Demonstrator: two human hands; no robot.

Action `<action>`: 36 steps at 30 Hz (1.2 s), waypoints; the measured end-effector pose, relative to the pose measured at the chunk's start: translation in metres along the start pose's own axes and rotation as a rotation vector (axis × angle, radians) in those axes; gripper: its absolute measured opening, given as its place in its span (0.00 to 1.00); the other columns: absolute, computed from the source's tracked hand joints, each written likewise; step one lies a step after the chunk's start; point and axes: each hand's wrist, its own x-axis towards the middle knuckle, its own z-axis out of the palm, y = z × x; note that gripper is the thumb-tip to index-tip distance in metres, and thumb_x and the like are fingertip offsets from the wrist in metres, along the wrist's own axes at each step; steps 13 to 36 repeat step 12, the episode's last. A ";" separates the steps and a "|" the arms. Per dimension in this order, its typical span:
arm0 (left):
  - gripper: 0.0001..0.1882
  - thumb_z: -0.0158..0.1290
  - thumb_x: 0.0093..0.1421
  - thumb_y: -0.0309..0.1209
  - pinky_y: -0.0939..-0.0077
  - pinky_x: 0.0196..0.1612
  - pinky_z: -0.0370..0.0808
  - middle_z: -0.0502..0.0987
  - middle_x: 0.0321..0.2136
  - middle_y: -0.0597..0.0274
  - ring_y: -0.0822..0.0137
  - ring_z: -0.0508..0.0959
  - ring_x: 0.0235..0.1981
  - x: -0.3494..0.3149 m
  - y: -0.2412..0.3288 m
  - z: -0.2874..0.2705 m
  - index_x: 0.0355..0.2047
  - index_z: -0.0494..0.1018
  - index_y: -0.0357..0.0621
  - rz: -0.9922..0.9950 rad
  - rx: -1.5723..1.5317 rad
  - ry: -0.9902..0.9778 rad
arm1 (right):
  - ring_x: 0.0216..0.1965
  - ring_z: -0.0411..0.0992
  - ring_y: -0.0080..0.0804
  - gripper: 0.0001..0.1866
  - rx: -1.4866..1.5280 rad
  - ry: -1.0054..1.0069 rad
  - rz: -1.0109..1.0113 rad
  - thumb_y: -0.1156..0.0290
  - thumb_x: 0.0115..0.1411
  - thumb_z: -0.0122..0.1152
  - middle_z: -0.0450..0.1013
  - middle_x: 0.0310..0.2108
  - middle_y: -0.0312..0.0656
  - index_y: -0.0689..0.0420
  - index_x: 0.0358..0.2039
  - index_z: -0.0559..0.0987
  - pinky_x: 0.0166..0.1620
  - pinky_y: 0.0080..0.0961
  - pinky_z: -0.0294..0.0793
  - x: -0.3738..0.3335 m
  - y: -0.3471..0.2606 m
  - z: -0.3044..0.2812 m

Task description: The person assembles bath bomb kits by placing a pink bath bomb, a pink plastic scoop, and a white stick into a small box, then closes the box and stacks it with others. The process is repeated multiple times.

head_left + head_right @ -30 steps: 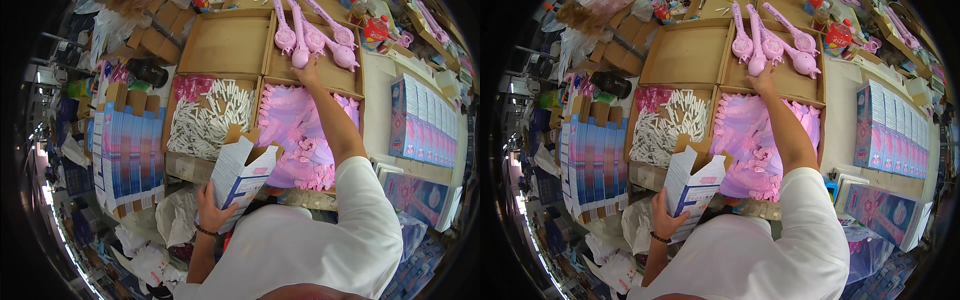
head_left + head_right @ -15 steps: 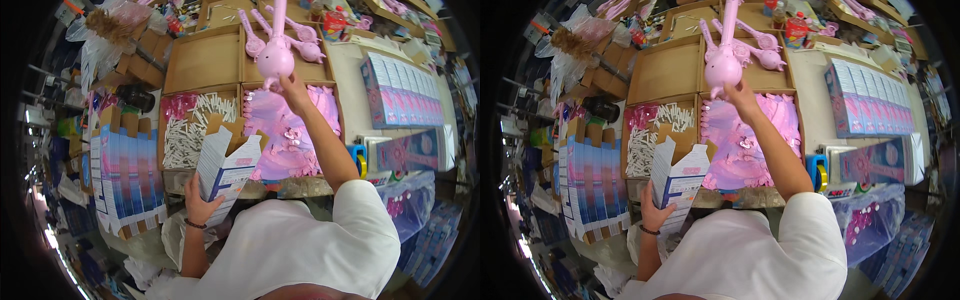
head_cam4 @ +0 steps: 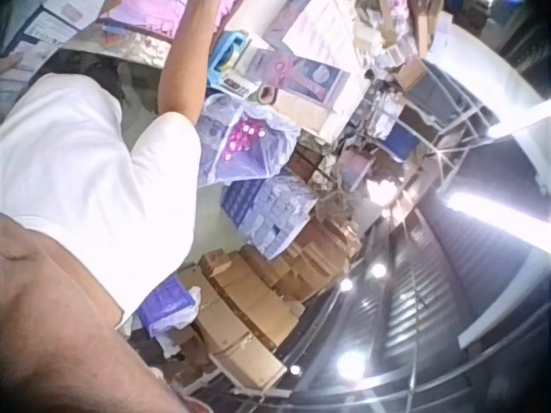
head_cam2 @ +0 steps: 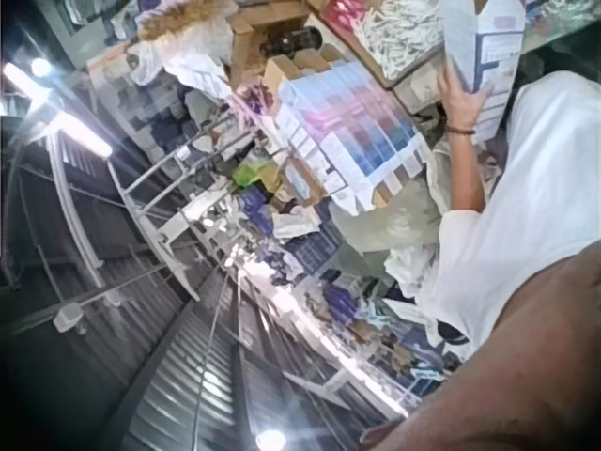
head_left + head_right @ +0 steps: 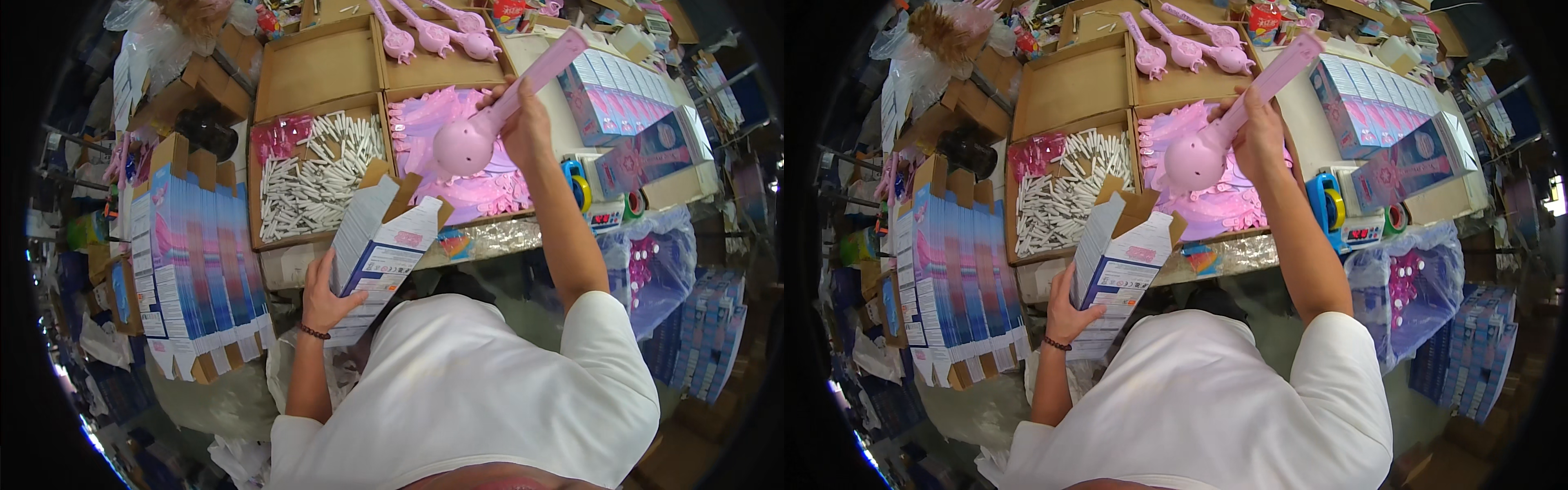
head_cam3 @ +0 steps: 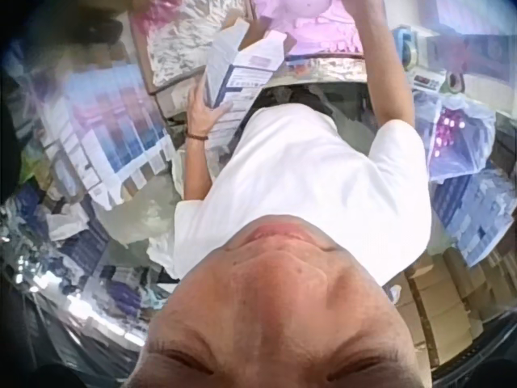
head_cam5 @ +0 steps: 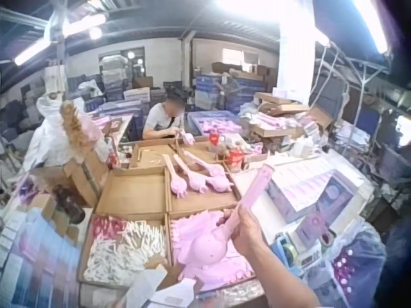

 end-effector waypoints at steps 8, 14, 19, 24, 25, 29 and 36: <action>0.49 0.71 0.39 0.37 0.60 0.58 0.64 0.63 0.54 0.43 0.47 0.65 0.56 0.050 0.044 0.027 0.60 0.59 0.34 0.363 -0.277 0.034 | 0.43 0.75 0.43 0.25 -0.007 -0.271 -0.155 0.54 0.66 0.51 0.74 0.37 0.46 0.63 0.52 0.66 0.49 0.43 0.74 -0.062 -0.074 0.065; 0.56 0.71 0.39 0.34 0.62 0.64 0.53 0.58 0.59 0.47 0.48 0.57 0.62 0.072 0.072 0.071 0.64 0.49 0.37 0.428 -0.482 -0.043 | 0.48 0.73 0.46 0.35 -0.675 -0.556 -0.421 0.55 0.57 0.63 0.74 0.44 0.52 0.67 0.55 0.66 0.55 0.43 0.70 -0.080 -0.117 0.068; 0.56 0.71 0.39 0.34 0.62 0.64 0.53 0.58 0.59 0.47 0.48 0.57 0.62 0.072 0.072 0.071 0.64 0.49 0.37 0.428 -0.482 -0.043 | 0.48 0.73 0.46 0.35 -0.675 -0.556 -0.421 0.55 0.57 0.63 0.74 0.44 0.52 0.67 0.55 0.66 0.55 0.43 0.70 -0.080 -0.117 0.068; 0.56 0.71 0.39 0.34 0.62 0.64 0.53 0.58 0.59 0.47 0.48 0.57 0.62 0.072 0.072 0.071 0.64 0.49 0.37 0.428 -0.482 -0.043 | 0.48 0.73 0.46 0.35 -0.675 -0.556 -0.421 0.55 0.57 0.63 0.74 0.44 0.52 0.67 0.55 0.66 0.55 0.43 0.70 -0.080 -0.117 0.068; 0.56 0.71 0.39 0.34 0.62 0.64 0.53 0.58 0.59 0.47 0.48 0.57 0.62 0.072 0.072 0.071 0.64 0.49 0.37 0.428 -0.482 -0.043 | 0.48 0.73 0.46 0.35 -0.675 -0.556 -0.421 0.55 0.57 0.63 0.74 0.44 0.52 0.67 0.55 0.66 0.55 0.43 0.70 -0.080 -0.117 0.068; 0.56 0.71 0.39 0.34 0.62 0.64 0.53 0.58 0.59 0.47 0.48 0.57 0.62 0.072 0.072 0.071 0.64 0.49 0.37 0.428 -0.482 -0.043 | 0.48 0.73 0.46 0.35 -0.675 -0.556 -0.421 0.55 0.57 0.63 0.74 0.44 0.52 0.67 0.55 0.66 0.55 0.43 0.70 -0.080 -0.117 0.068; 0.56 0.71 0.39 0.34 0.62 0.64 0.53 0.58 0.59 0.47 0.48 0.57 0.62 0.072 0.072 0.071 0.64 0.49 0.37 0.428 -0.482 -0.043 | 0.48 0.73 0.46 0.35 -0.675 -0.556 -0.421 0.55 0.57 0.63 0.74 0.44 0.52 0.67 0.55 0.66 0.55 0.43 0.70 -0.080 -0.117 0.068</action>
